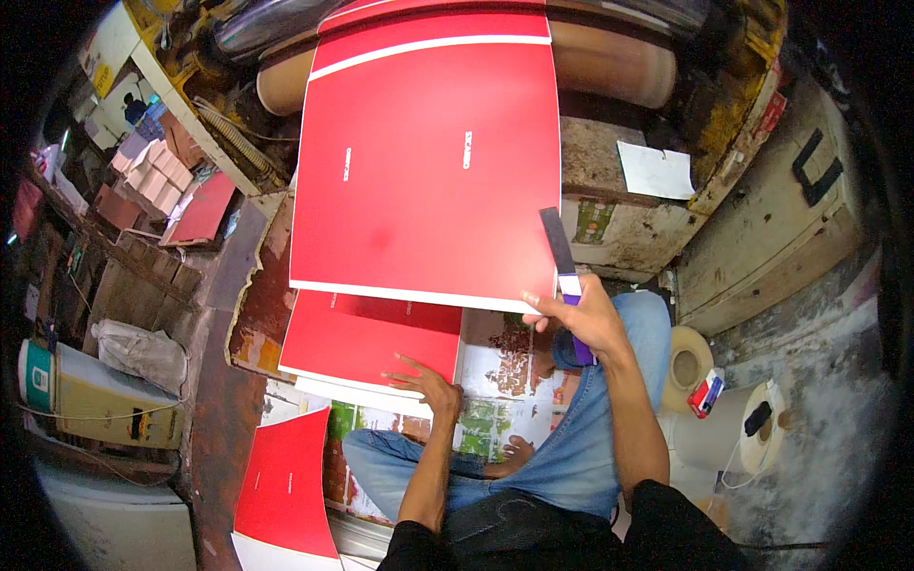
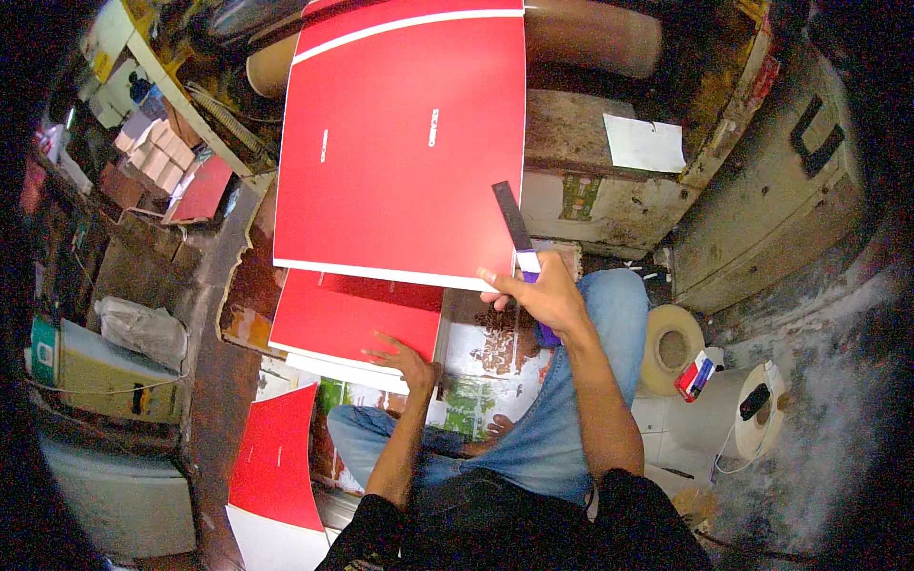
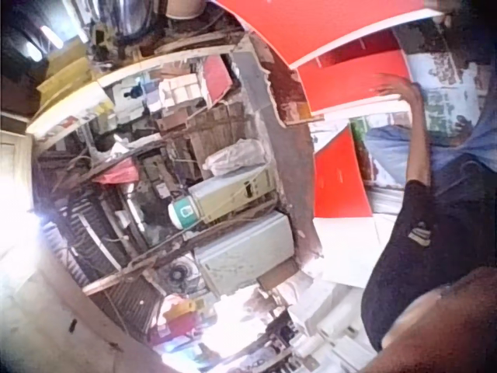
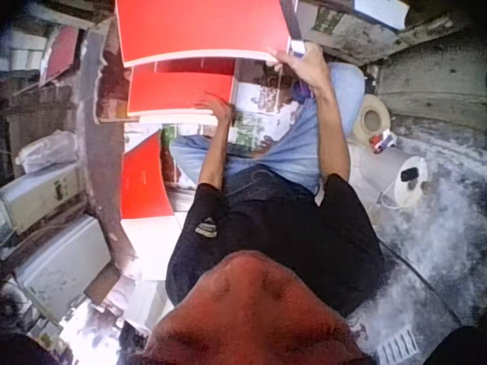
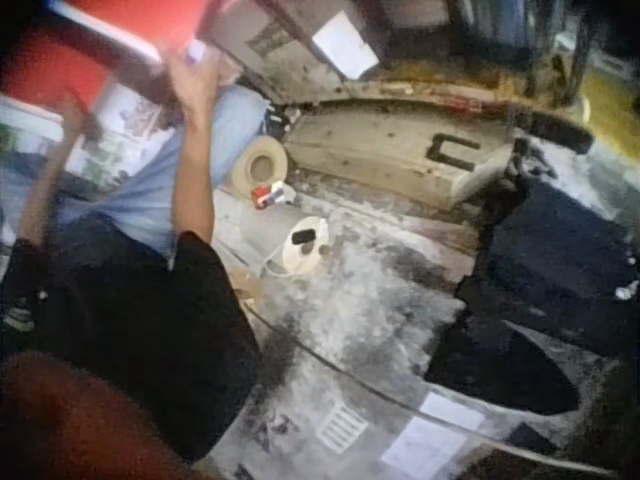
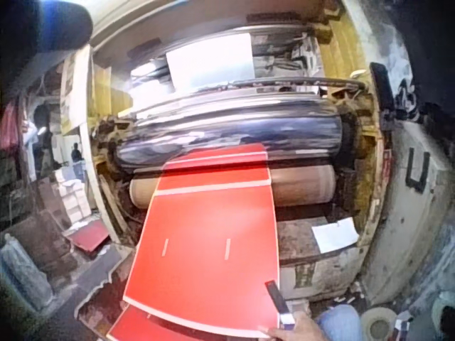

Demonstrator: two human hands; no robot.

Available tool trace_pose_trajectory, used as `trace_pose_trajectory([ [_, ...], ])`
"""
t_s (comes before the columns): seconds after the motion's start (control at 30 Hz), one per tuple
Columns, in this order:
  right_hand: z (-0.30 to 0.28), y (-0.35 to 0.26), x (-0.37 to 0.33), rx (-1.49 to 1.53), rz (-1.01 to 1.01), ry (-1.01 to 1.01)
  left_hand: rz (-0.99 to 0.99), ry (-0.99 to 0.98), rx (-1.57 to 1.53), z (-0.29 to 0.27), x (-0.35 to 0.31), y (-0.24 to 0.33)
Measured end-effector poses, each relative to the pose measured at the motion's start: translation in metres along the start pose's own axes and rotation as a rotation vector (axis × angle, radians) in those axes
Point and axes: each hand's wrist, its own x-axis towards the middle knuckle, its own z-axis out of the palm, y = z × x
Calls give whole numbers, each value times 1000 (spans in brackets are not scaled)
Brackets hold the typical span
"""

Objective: The person cuts printed laminated sheets coming out of a roller machine using a utility blade and arranges the cut sheets into stacks by hand.

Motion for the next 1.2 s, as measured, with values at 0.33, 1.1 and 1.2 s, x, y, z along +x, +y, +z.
trace_pose_trajectory([
  [0.33,-27,-34,-15,-29,138,-424,439,-775,-766,-70,0,51],
  [1.1,-131,-129,151,-206,-346,272,-234,-545,-1578,-156,-67,48],
  [1.2,-122,-103,177,-232,-283,225,-217,-518,-1625,-154,-79,41],
])
